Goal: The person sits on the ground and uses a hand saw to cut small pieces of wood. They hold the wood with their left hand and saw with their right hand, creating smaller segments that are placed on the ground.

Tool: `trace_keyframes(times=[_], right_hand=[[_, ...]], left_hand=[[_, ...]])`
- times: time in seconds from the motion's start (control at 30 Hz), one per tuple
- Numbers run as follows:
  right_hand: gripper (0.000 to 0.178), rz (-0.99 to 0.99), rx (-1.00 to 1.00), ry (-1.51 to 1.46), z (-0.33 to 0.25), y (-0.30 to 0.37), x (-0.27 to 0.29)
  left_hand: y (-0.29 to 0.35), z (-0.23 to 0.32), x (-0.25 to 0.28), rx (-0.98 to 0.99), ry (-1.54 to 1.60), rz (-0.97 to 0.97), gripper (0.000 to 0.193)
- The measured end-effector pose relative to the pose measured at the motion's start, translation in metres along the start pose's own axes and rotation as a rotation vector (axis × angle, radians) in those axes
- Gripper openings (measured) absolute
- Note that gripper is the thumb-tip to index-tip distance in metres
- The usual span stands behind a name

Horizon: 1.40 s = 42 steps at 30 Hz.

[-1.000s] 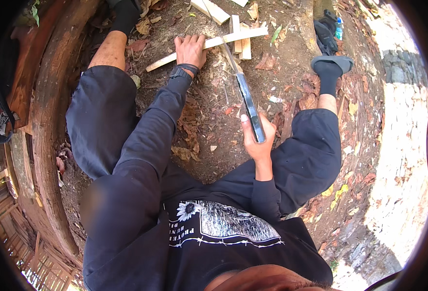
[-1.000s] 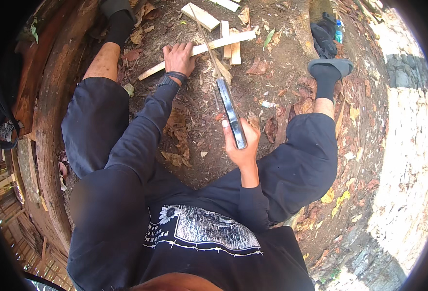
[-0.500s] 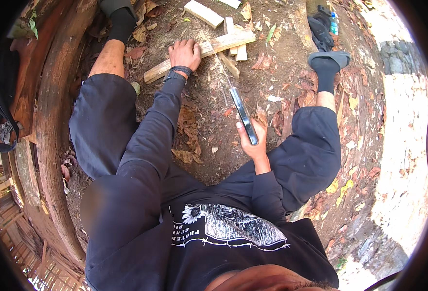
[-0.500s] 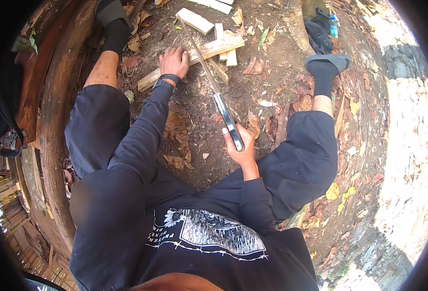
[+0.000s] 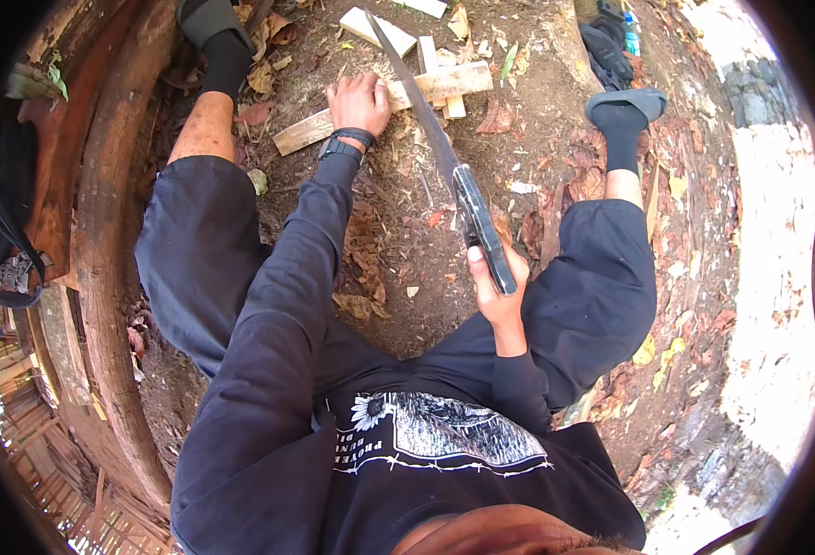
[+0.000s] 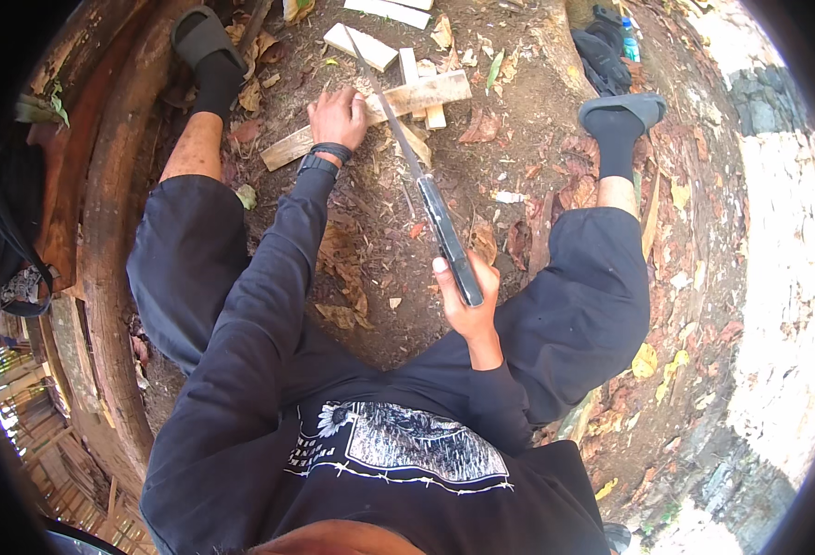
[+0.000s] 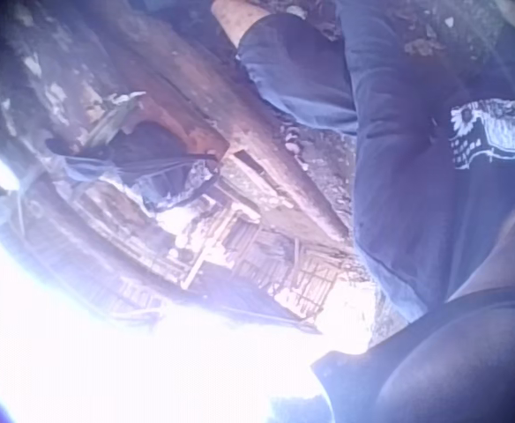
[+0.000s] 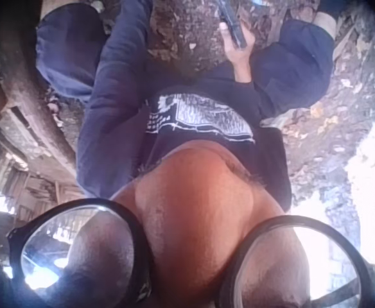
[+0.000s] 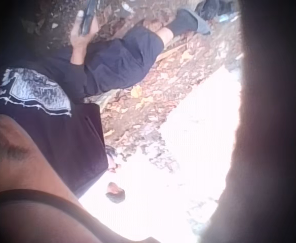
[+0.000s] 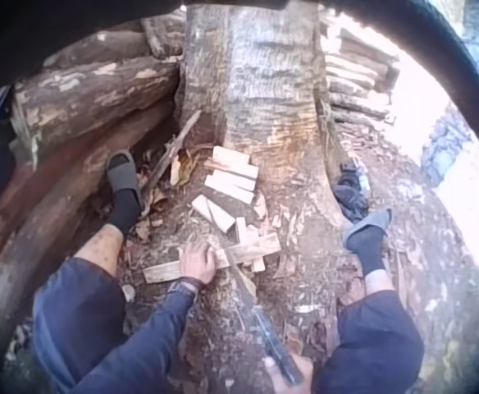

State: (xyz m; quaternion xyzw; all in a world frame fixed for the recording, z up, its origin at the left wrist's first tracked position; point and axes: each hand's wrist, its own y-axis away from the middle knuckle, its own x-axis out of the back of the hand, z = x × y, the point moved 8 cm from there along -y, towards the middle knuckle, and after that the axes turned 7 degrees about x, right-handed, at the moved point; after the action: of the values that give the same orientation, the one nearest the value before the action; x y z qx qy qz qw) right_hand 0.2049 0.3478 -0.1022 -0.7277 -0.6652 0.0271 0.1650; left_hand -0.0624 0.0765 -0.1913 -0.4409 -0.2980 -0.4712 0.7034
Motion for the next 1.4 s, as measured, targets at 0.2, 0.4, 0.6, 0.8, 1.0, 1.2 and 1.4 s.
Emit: trace_keyframes(times=[0.2, 0.4, 0.6, 0.8, 1.0, 1.2, 1.4], right_hand=[[0.021, 0.046, -0.057, -0.047, 0.025, 0.010, 0.022], [0.020, 0.131, 0.005, -0.060, 0.013, -0.002, 0.048], [0.019, 0.237, -0.040, -0.072, 0.032, 0.000, 0.069], [0.014, 0.279, -0.081, -0.118, 0.024, 0.001, 0.071], [0.018, 0.288, -0.061, -0.131, 0.026, 0.002, 0.071], [0.018, 0.232, -0.054, -0.137, 0.020, 0.005, 0.065], [0.019, 0.247, -0.068, -0.251, 0.016, 0.002, 0.054]], left_hand=[[0.016, -0.019, -0.013, 0.024, 0.062, -0.002, 0.032], [-0.029, -0.004, 0.013, -0.021, 0.188, 0.084, 0.022], [-0.125, 0.025, 0.000, -0.479, -0.218, 0.039, 0.059], [-0.147, -0.030, -0.045, -0.520, -0.610, -0.102, 0.073], [-0.121, -0.057, -0.010, -0.296, -0.543, -0.274, 0.070], [-0.062, -0.098, 0.063, 0.213, -0.078, -0.068, 0.073], [0.141, -0.096, 0.130, 0.748, -0.018, 0.275, 0.083]])
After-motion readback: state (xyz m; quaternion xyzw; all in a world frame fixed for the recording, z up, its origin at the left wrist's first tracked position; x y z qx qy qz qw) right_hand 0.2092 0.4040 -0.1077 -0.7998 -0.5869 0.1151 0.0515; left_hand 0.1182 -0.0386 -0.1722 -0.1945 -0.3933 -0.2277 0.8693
